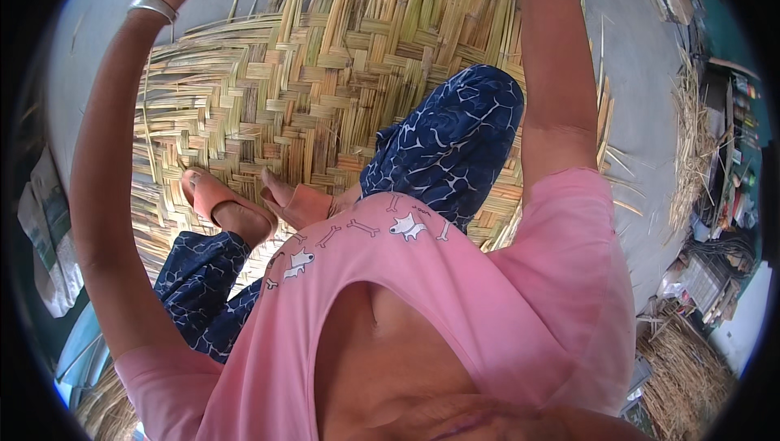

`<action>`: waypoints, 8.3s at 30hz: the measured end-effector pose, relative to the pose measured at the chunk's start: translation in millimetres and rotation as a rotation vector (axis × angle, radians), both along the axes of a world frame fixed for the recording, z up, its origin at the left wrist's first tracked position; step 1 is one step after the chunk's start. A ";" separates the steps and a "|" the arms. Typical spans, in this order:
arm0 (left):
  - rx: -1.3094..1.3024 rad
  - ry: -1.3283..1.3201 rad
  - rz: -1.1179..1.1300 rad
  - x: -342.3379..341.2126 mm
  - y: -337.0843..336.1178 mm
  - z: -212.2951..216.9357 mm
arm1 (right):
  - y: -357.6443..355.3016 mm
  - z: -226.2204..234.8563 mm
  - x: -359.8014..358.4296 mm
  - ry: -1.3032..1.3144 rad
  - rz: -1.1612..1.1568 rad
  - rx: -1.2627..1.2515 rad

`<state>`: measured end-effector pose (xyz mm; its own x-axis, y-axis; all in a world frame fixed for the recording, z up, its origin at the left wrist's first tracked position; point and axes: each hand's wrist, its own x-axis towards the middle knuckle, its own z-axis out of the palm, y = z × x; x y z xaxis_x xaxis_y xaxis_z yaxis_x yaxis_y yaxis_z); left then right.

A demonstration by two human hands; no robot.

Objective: The person sits on the floor and weaves a large flat mat using dried palm leaves. They interlace the leaves by hand, periodically adjusting the position of the mat and their legs to continue the weaving process.

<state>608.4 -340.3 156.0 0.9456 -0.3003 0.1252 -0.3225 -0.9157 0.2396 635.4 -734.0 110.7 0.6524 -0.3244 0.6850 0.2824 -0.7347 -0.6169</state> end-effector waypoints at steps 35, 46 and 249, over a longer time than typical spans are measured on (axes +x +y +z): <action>0.223 0.702 -0.293 -249.8 -29.9 -182.6 | 1.2 -180.4 -66.8 1.243 0.566 0.570; 0.170 0.667 -0.301 -249.5 -30.5 -182.4 | -5.1 -191.4 -75.0 1.131 0.473 0.436; -1.411 0.264 0.778 -381.5 228.3 -157.1 | 585.1 119.3 -148.8 0.569 1.208 -0.281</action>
